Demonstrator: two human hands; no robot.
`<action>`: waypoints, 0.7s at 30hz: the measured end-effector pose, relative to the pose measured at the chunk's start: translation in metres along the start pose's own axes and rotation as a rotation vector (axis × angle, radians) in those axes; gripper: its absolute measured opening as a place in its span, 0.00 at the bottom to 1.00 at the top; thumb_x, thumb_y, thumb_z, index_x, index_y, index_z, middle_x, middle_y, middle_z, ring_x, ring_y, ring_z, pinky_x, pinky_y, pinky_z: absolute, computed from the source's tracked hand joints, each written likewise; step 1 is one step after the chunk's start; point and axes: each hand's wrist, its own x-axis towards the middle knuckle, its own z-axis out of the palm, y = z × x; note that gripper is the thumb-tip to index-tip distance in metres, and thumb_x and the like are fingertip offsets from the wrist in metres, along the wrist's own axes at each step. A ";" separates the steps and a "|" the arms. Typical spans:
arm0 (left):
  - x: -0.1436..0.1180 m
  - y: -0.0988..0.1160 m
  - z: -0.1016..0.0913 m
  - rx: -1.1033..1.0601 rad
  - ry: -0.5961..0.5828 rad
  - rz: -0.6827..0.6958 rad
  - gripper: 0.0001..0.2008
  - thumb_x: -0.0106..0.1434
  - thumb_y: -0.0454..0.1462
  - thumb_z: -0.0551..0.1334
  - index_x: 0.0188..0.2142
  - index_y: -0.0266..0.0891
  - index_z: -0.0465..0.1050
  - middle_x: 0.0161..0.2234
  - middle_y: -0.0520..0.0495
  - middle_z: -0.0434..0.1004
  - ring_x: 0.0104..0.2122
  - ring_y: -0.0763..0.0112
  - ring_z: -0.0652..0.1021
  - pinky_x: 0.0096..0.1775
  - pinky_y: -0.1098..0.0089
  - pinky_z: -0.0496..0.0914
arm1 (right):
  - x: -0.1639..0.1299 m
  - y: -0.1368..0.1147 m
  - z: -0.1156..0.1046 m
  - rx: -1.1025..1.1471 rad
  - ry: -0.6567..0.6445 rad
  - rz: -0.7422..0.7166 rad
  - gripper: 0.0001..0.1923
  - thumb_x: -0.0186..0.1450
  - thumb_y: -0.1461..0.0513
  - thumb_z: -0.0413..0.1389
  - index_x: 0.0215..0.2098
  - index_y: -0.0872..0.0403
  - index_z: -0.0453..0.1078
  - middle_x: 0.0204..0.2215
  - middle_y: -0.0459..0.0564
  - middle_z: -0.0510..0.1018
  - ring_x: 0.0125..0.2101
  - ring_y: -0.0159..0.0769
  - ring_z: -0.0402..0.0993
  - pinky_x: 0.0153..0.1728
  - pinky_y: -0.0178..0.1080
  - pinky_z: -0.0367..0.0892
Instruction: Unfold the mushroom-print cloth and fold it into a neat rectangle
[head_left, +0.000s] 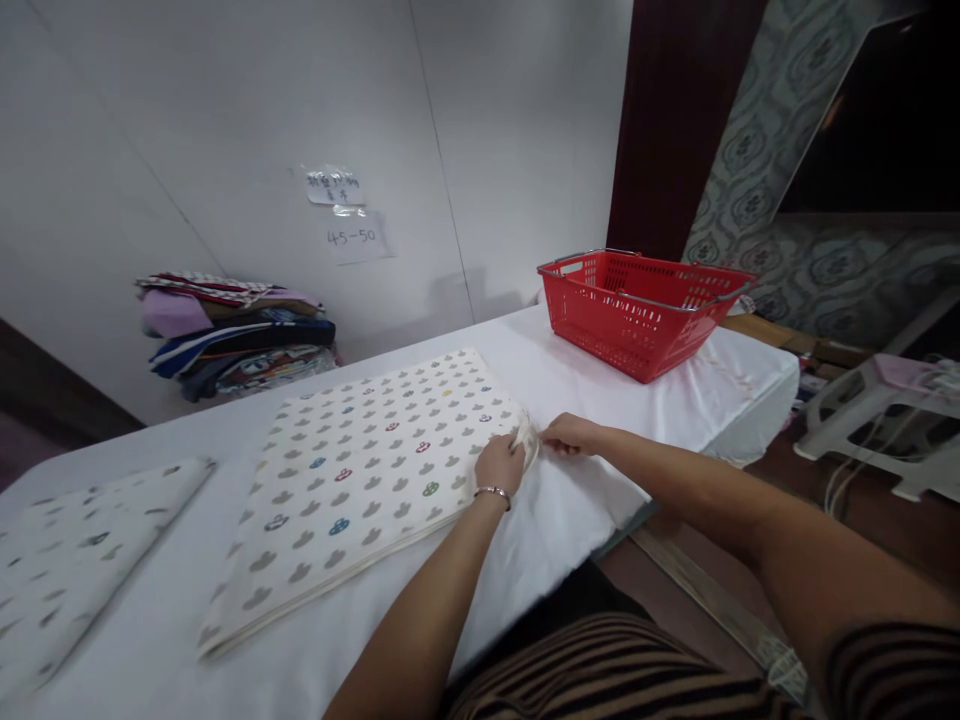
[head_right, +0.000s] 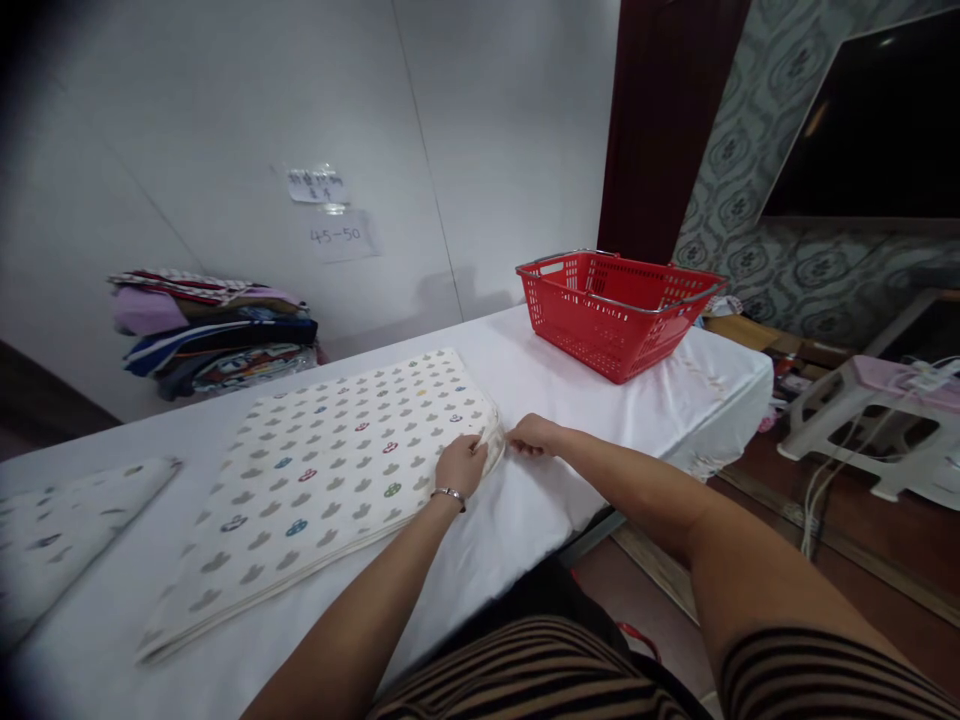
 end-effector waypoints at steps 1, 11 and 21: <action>-0.001 0.001 0.000 -0.005 -0.001 0.008 0.11 0.61 0.38 0.53 0.35 0.41 0.73 0.37 0.48 0.75 0.38 0.69 0.73 0.38 0.71 0.63 | 0.001 0.000 0.002 -0.008 -0.006 0.001 0.16 0.58 0.61 0.55 0.15 0.57 0.62 0.07 0.42 0.63 0.09 0.23 0.55 0.09 0.28 0.44; -0.007 0.007 -0.002 0.140 -0.017 0.102 0.11 0.64 0.39 0.51 0.39 0.43 0.71 0.38 0.48 0.71 0.40 0.70 0.72 0.37 0.71 0.63 | 0.001 0.000 0.004 0.081 -0.103 -0.010 0.12 0.56 0.65 0.54 0.16 0.57 0.62 0.08 0.41 0.64 0.09 0.23 0.55 0.09 0.28 0.44; -0.016 0.013 0.006 0.188 -0.023 0.182 0.11 0.65 0.39 0.50 0.41 0.43 0.69 0.39 0.47 0.71 0.40 0.67 0.71 0.37 0.69 0.63 | 0.007 0.002 0.000 0.302 -0.276 0.079 0.16 0.62 0.63 0.47 0.16 0.57 0.58 0.10 0.39 0.59 0.10 0.20 0.50 0.09 0.27 0.40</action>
